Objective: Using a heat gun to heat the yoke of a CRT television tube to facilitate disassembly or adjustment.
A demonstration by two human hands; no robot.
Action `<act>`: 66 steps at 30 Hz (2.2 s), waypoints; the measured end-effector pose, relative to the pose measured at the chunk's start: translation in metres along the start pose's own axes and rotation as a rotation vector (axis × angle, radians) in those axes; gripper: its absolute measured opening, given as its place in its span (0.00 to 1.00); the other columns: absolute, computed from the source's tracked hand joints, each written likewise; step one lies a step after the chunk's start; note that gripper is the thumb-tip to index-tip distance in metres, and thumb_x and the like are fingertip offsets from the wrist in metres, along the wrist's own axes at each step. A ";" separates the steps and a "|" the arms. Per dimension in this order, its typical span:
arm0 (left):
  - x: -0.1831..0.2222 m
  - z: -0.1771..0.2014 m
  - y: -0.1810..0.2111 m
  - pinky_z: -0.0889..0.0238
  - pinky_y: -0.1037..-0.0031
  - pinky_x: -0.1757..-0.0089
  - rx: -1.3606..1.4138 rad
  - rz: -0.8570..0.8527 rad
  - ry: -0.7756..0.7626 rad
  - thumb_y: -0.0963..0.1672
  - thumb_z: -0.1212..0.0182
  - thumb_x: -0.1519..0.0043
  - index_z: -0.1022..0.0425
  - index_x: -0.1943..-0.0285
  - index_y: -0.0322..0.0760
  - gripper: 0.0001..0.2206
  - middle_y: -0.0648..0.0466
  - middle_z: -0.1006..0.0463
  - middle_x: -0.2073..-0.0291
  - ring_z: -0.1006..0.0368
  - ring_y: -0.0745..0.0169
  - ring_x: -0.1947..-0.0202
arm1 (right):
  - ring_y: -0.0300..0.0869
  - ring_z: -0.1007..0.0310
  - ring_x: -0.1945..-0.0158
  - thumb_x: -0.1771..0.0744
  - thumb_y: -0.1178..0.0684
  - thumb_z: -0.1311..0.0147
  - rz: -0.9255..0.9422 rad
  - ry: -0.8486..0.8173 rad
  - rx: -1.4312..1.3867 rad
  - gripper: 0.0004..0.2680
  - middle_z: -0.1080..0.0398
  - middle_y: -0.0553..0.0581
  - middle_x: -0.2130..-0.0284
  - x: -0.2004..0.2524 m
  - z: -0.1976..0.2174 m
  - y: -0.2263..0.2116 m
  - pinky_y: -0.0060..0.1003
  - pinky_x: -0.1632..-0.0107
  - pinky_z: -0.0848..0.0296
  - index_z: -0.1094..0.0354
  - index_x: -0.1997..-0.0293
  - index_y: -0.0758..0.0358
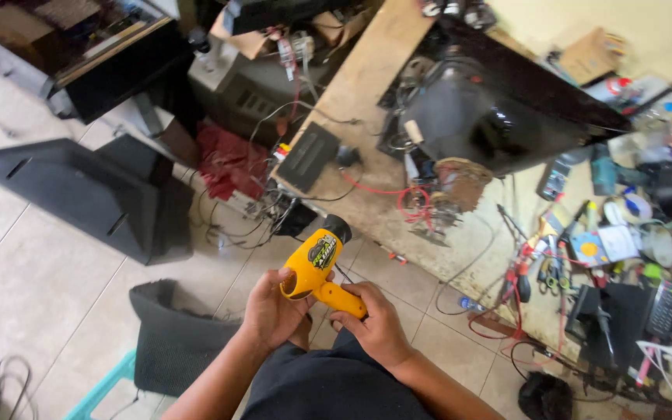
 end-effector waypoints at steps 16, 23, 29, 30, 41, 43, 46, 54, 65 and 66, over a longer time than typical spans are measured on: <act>-0.091 -0.200 -0.151 0.33 0.65 0.52 -0.237 0.182 -0.172 0.48 0.43 0.39 0.36 0.37 0.43 0.21 0.49 0.26 0.46 0.29 0.58 0.49 | 0.51 0.24 0.52 0.33 0.50 0.49 -0.099 0.455 0.144 0.15 0.26 0.59 0.53 0.079 0.185 0.061 0.42 0.51 0.26 0.38 0.41 0.61; -0.168 -0.238 -0.144 0.34 0.62 0.49 -0.432 0.086 0.053 0.52 0.58 0.31 0.26 0.40 0.33 0.23 0.42 0.24 0.51 0.29 0.47 0.51 | 0.42 0.33 0.67 0.36 0.56 0.56 0.121 0.406 -0.653 0.16 0.32 0.58 0.69 0.082 0.237 0.083 0.37 0.62 0.30 0.44 0.41 0.64; -0.198 -0.252 -0.142 0.27 0.61 0.49 -0.447 0.077 -0.026 0.48 0.52 0.30 0.22 0.51 0.25 0.19 0.40 0.19 0.59 0.22 0.44 0.55 | 0.39 0.32 0.73 0.31 0.52 0.56 -0.032 0.478 -0.509 0.06 0.32 0.53 0.76 0.064 0.250 0.080 0.35 0.65 0.27 0.36 0.56 0.61; -0.204 -0.250 -0.143 0.27 0.61 0.50 -0.418 0.070 -0.035 0.48 0.51 0.30 0.21 0.55 0.26 0.18 0.43 0.19 0.63 0.22 0.47 0.58 | 0.38 0.34 0.75 0.30 0.52 0.57 0.068 0.542 -0.445 0.05 0.34 0.52 0.78 0.059 0.254 0.069 0.34 0.68 0.29 0.38 0.60 0.60; -0.198 -0.257 -0.112 0.44 0.74 0.79 -1.007 -0.220 -0.180 0.56 0.64 0.29 0.29 0.65 0.38 0.25 0.54 0.34 0.82 0.38 0.65 0.83 | 0.36 0.33 0.78 0.30 0.49 0.58 -0.014 0.632 -0.322 0.07 0.35 0.50 0.81 0.021 0.242 0.052 0.31 0.68 0.26 0.37 0.60 0.59; -0.204 -0.251 -0.110 0.41 0.73 0.77 -0.998 -0.188 -0.187 0.57 0.64 0.29 0.31 0.67 0.38 0.25 0.53 0.33 0.79 0.36 0.64 0.80 | 0.37 0.32 0.77 0.30 0.50 0.56 -0.015 0.663 -0.247 0.06 0.35 0.50 0.80 0.021 0.238 0.056 0.31 0.68 0.25 0.36 0.59 0.59; -0.215 -0.238 -0.106 0.47 0.71 0.74 -1.051 -0.277 -0.176 0.55 0.62 0.28 0.39 0.74 0.43 0.23 0.57 0.38 0.81 0.42 0.67 0.79 | 0.38 0.27 0.74 0.30 0.47 0.55 -0.075 0.639 -0.203 0.09 0.30 0.51 0.78 0.016 0.237 0.054 0.32 0.63 0.21 0.35 0.57 0.60; -0.235 -0.220 -0.097 0.44 0.72 0.72 -0.995 -0.403 -0.133 0.56 0.64 0.29 0.29 0.69 0.39 0.26 0.56 0.31 0.77 0.36 0.67 0.74 | 0.39 0.25 0.75 0.30 0.45 0.59 -0.208 0.556 -0.237 0.10 0.27 0.51 0.80 -0.006 0.232 0.045 0.35 0.61 0.22 0.37 0.53 0.60; -0.225 -0.159 0.002 0.25 0.63 0.58 -0.844 -0.446 0.129 0.51 0.61 0.26 0.23 0.46 0.26 0.25 0.36 0.18 0.59 0.20 0.46 0.59 | 0.39 0.27 0.70 0.27 0.49 0.61 -0.235 0.829 -0.071 0.09 0.32 0.50 0.77 -0.061 0.293 0.072 0.35 0.56 0.28 0.41 0.47 0.62; -0.219 -0.141 0.018 0.25 0.61 0.59 -0.833 -0.484 0.217 0.52 0.61 0.26 0.22 0.48 0.27 0.25 0.37 0.18 0.61 0.20 0.45 0.60 | 0.37 0.27 0.71 0.27 0.48 0.60 -0.273 0.861 -0.088 0.09 0.33 0.48 0.77 -0.067 0.297 0.075 0.31 0.57 0.29 0.42 0.48 0.62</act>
Point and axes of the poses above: each hand's wrist, its own x-axis away from the middle knuckle, its own z-axis out of the back of the hand, y = z × x, the point moved 6 cm from there along -x, towards the middle knuckle
